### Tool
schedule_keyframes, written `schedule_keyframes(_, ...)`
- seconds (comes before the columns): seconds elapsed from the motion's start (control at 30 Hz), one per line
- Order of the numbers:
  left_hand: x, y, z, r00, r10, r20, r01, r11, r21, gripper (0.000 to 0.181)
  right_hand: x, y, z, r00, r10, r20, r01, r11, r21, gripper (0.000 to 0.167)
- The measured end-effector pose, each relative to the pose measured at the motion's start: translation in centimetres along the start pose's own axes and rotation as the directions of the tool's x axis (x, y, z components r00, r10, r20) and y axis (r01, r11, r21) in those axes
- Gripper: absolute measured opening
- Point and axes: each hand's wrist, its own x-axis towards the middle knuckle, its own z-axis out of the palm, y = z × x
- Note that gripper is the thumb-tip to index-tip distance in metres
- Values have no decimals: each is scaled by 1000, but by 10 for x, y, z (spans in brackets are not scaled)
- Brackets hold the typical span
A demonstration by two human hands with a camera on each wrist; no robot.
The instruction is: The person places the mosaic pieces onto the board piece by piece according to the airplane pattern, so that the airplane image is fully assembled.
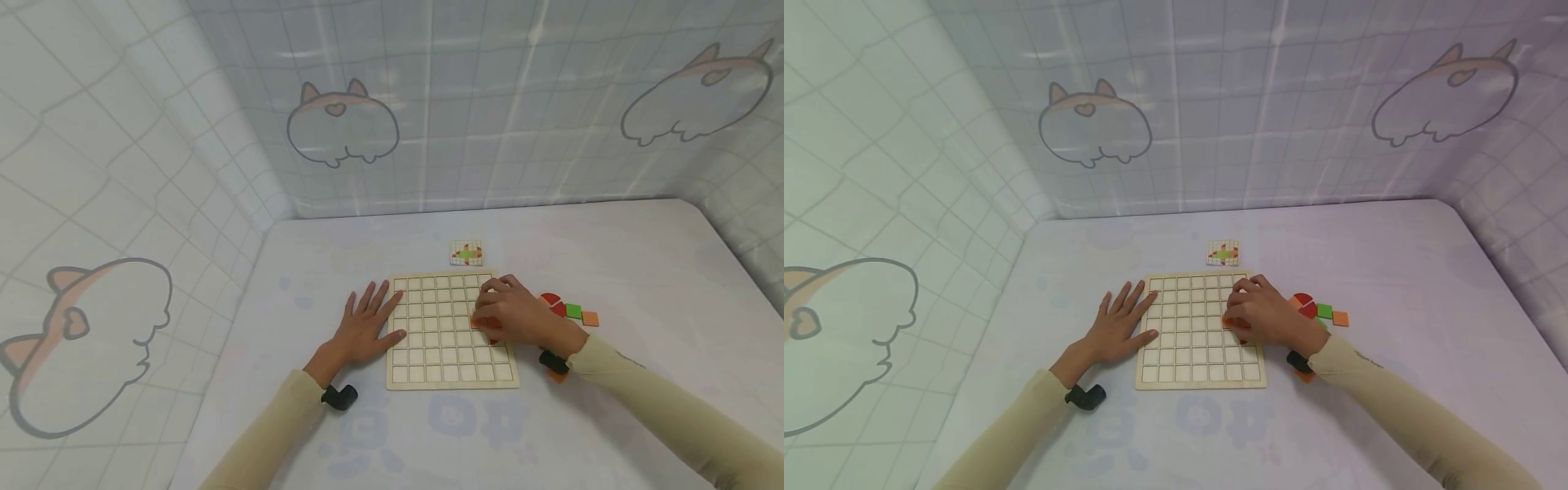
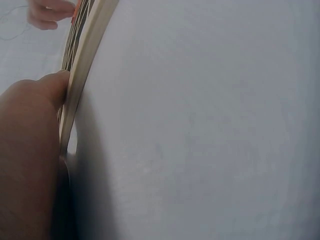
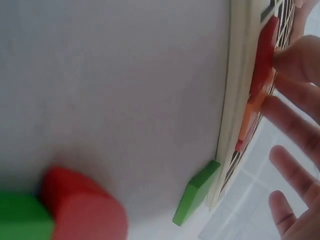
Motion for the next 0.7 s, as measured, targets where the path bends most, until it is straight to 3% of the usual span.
schedule_keyframes(0.23,1,1,1,1000,-6,12,6,1000,7,79,-16,9,-5,994,102,-38,-101,995,22,24)
schedule_keyframes(0.4,1,1,0,1000,-11,14,11,1000,4,80,-34,16,-10,987,149,-59,-148,989,20,23)
schedule_keyframes(0.7,1,1,-1,1000,-9,7,9,1000,0,81,-59,17,-22,951,305,39,-305,952,-8,27)
